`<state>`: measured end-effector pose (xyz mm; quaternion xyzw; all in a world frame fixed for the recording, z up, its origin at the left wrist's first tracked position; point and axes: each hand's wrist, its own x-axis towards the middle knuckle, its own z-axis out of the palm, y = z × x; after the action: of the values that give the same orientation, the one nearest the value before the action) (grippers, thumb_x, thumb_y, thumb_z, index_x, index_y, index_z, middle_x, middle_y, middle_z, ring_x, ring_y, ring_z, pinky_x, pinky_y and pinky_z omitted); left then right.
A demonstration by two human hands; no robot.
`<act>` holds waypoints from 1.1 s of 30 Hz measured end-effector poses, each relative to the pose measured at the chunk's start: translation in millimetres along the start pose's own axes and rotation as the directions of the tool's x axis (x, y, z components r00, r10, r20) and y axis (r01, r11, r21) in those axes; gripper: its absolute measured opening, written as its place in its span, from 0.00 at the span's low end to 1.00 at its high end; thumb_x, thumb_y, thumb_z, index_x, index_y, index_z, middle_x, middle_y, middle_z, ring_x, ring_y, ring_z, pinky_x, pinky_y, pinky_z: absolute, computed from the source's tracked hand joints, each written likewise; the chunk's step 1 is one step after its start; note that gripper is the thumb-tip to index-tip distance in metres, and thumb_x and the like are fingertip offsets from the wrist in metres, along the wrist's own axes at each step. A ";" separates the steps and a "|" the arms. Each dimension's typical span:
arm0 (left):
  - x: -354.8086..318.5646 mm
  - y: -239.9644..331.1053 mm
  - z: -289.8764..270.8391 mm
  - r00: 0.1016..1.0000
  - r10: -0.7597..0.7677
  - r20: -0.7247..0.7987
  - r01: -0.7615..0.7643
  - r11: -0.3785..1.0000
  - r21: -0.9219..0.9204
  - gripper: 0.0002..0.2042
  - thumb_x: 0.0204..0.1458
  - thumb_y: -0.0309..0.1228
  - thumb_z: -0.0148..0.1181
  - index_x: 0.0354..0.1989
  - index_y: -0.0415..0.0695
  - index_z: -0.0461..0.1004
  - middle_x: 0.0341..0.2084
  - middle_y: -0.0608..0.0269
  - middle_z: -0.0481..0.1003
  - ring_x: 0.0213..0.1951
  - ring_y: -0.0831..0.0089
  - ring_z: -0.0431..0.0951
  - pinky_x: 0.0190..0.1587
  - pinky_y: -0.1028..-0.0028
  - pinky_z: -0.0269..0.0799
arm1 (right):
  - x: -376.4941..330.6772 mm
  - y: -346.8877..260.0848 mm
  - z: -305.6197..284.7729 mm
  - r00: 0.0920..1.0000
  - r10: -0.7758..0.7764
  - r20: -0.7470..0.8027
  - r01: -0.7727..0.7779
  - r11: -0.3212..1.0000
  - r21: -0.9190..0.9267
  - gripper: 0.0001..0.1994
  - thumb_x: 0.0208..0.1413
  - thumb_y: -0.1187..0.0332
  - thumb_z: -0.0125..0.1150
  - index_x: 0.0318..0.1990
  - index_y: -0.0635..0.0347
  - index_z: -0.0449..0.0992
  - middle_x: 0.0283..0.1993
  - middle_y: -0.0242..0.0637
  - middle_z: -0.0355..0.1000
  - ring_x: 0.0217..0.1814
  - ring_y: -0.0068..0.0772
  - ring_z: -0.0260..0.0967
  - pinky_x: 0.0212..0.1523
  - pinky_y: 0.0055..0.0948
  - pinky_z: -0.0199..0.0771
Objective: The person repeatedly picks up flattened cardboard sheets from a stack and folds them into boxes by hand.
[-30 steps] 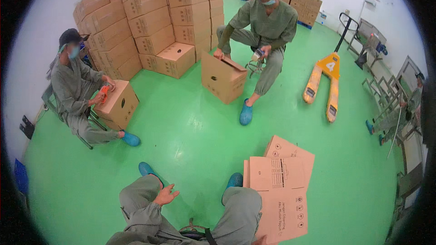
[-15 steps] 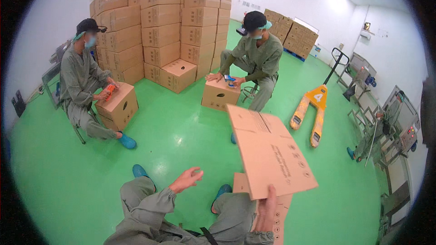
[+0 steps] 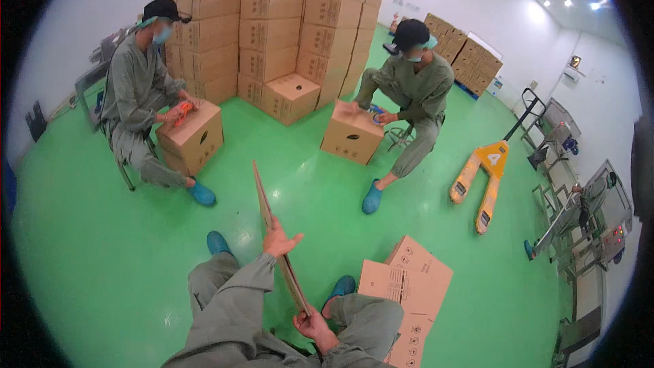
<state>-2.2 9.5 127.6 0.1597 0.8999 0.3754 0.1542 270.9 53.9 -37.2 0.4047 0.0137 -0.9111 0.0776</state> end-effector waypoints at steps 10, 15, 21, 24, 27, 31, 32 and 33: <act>47.6 -98.2 57.6 0.942 -0.037 -0.333 -0.154 0.836 -0.527 0.38 0.65 0.39 0.49 0.75 0.45 0.34 0.67 0.37 0.55 0.66 0.46 0.60 0.66 0.56 0.57 | -2.1 -11.7 82.3 0.721 -0.668 0.185 0.287 0.044 -0.957 0.35 0.65 0.46 0.53 0.66 0.68 0.60 0.65 0.57 0.63 0.67 0.51 0.62 0.63 0.43 0.65; 66.6 -98.4 68.4 0.953 -0.296 -0.063 0.111 0.535 -0.837 0.34 0.67 0.48 0.43 0.73 0.41 0.43 0.69 0.43 0.54 0.68 0.48 0.58 0.67 0.56 0.55 | 37.3 -8.9 158.5 0.653 -0.628 0.423 0.265 -0.334 -0.905 0.38 0.57 0.41 0.60 0.63 0.63 0.65 0.60 0.54 0.69 0.61 0.52 0.69 0.59 0.41 0.69; 43.5 -150.0 52.7 0.959 -0.072 -0.274 -0.056 0.900 -0.432 0.27 0.61 0.41 0.51 0.64 0.37 0.63 0.53 0.36 0.73 0.57 0.44 0.72 0.59 0.57 0.66 | 24.6 -51.1 141.7 0.656 -0.645 0.392 0.027 -0.499 -0.866 0.36 0.55 0.42 0.62 0.65 0.55 0.66 0.53 0.47 0.76 0.53 0.47 0.76 0.51 0.45 0.75; 8.0 -160.7 46.7 0.993 -0.077 -0.094 0.040 0.938 -0.344 0.18 0.55 0.35 0.53 0.52 0.38 0.73 0.43 0.38 0.77 0.50 0.41 0.75 0.53 0.52 0.69 | 5.5 -74.8 121.3 0.629 -0.534 0.565 -0.077 -0.766 -0.638 0.26 0.58 0.51 0.59 0.59 0.54 0.71 0.47 0.51 0.77 0.44 0.56 0.77 0.44 0.51 0.76; -17.9 -152.2 28.0 0.992 -0.020 -0.125 0.005 0.993 -0.121 0.17 0.53 0.34 0.54 0.49 0.39 0.74 0.38 0.42 0.79 0.45 0.38 0.76 0.48 0.50 0.72 | -1.8 -105.1 121.1 0.521 -0.678 0.518 -0.180 -0.681 -0.710 0.18 0.59 0.58 0.55 0.52 0.58 0.75 0.39 0.57 0.77 0.37 0.64 0.75 0.37 0.58 0.75; -35.4 -139.9 -26.7 0.981 0.037 0.191 -0.064 0.988 0.139 0.22 0.49 0.33 0.58 0.52 0.37 0.72 0.38 0.35 0.77 0.44 0.38 0.77 0.45 0.50 0.73 | 0.8 -150.8 143.7 0.311 -0.848 0.429 -0.150 -0.489 -0.859 0.18 0.57 0.56 0.56 0.45 0.63 0.76 0.35 0.61 0.76 0.39 0.67 0.74 0.40 0.59 0.75; -40.5 -136.0 -35.7 0.958 0.005 0.287 -0.069 0.975 0.212 0.23 0.49 0.34 0.58 0.54 0.36 0.71 0.40 0.35 0.77 0.45 0.38 0.77 0.46 0.50 0.73 | 3.5 -155.5 148.5 0.347 -0.865 0.364 -0.156 -0.436 -0.886 0.18 0.56 0.57 0.56 0.45 0.63 0.76 0.36 0.61 0.76 0.40 0.66 0.75 0.41 0.59 0.75; -47.4 -130.8 -39.5 0.935 -0.012 0.354 -0.094 0.956 0.279 0.25 0.49 0.35 0.58 0.56 0.36 0.70 0.42 0.35 0.77 0.46 0.38 0.77 0.48 0.50 0.72 | 7.1 -158.3 153.1 0.344 -0.876 0.337 -0.145 -0.404 -0.903 0.18 0.56 0.57 0.56 0.45 0.62 0.76 0.37 0.60 0.76 0.41 0.66 0.75 0.42 0.59 0.75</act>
<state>2.4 -121.6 66.7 0.2641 0.8996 0.2071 0.2794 129.5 195.9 54.4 0.4327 0.8604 -0.2530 -0.0919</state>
